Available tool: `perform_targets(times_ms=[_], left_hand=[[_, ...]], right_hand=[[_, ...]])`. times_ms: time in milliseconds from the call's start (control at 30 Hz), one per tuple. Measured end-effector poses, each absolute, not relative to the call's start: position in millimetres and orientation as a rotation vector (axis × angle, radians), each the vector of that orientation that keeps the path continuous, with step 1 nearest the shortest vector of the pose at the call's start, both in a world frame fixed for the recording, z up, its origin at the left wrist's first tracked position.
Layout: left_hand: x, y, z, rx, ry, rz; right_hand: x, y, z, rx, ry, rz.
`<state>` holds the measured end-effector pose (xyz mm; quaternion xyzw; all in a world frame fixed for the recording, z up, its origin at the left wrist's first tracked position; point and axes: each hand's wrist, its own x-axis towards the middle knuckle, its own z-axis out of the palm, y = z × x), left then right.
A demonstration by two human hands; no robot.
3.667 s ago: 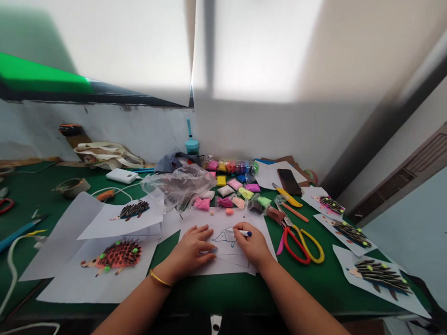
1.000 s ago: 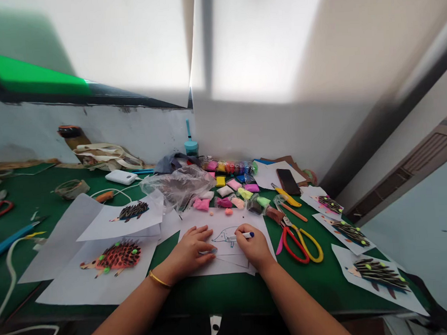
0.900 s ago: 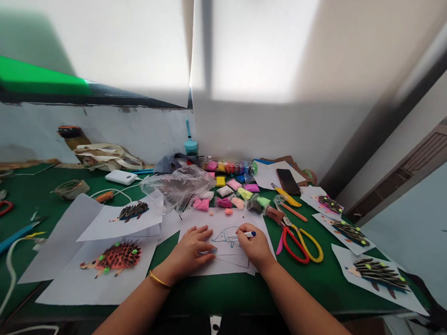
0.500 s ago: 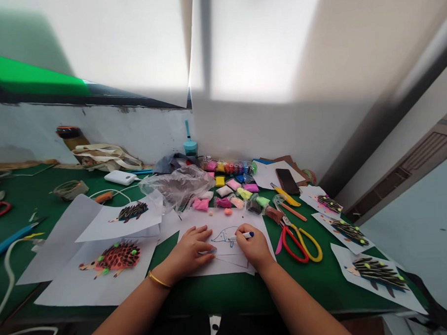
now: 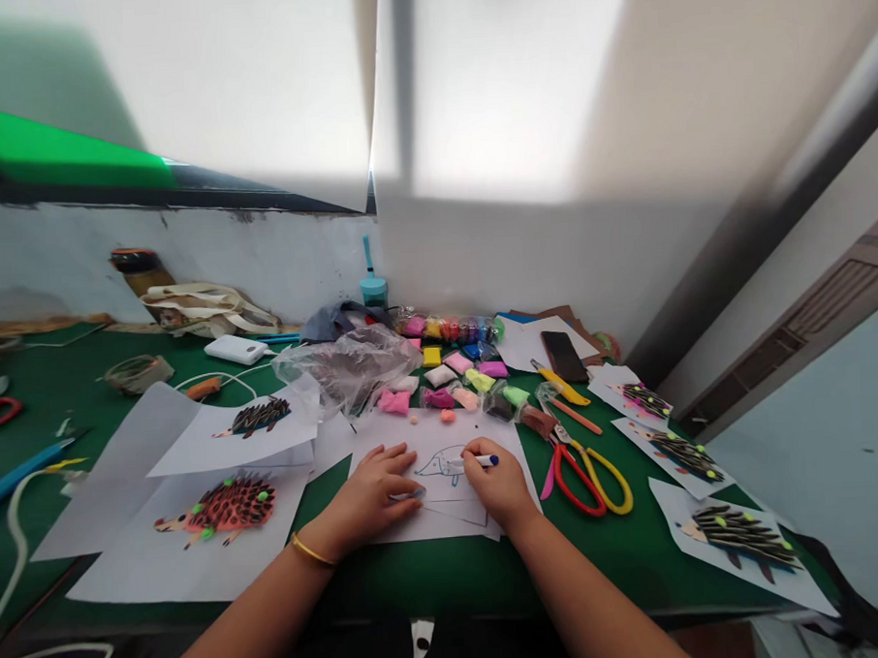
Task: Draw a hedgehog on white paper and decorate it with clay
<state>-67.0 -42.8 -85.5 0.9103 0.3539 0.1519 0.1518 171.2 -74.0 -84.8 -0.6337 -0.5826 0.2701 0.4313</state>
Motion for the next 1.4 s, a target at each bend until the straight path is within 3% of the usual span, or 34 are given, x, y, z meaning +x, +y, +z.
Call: perform_targets(times_ms=[1400], left_hand=[[-66.8,-43.5,-83.7,2.608,1.016,0.447]], right_hand=[[171.4,-71.2,-88.1,-1.562,-1.517,0.665]])
